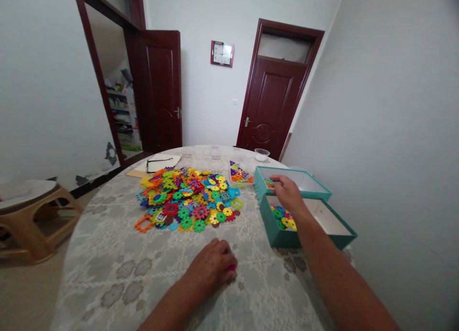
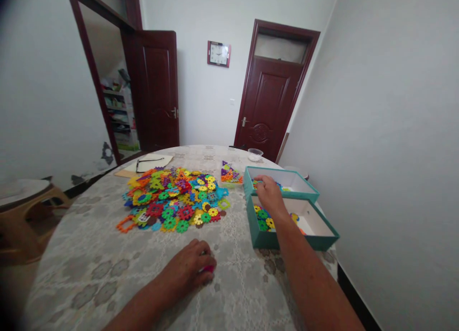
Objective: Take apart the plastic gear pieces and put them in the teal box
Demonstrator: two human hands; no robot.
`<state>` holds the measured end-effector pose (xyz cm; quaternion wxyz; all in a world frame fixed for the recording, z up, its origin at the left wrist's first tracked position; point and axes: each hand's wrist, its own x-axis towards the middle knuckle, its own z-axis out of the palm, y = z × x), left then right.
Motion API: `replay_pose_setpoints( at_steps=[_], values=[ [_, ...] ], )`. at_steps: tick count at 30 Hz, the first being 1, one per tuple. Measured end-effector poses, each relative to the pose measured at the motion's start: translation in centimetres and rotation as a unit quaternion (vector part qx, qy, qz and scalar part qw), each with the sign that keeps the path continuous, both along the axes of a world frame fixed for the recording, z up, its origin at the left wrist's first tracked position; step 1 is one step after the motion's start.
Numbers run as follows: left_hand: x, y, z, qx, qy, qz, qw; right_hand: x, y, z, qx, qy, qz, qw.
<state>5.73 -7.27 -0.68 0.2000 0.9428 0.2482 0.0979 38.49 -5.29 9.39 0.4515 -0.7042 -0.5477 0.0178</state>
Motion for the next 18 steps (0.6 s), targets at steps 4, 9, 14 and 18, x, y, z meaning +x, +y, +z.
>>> replay_pose_setpoints(
  at_steps=[4,9,14,18],
  values=[
    [0.1,0.3,-0.5,-0.008,0.007,0.015,1.000,-6.4,-3.6,-2.1,-0.053,0.037,0.160,0.985],
    [-0.4,-0.2,-0.5,-0.033,-0.009,0.066,0.997,-12.1,-5.6,-6.3,-0.114,-0.019,0.290,0.950],
    [-0.6,-0.2,-0.6,-0.001,0.015,0.138,0.990,-13.8,-5.9,-8.9,-0.168,-0.092,0.343,0.920],
    [-0.8,-0.2,-0.1,0.002,0.035,0.137,0.990,-13.8,-6.0,-9.2,-0.205,-0.115,0.351,0.906]
  ],
)
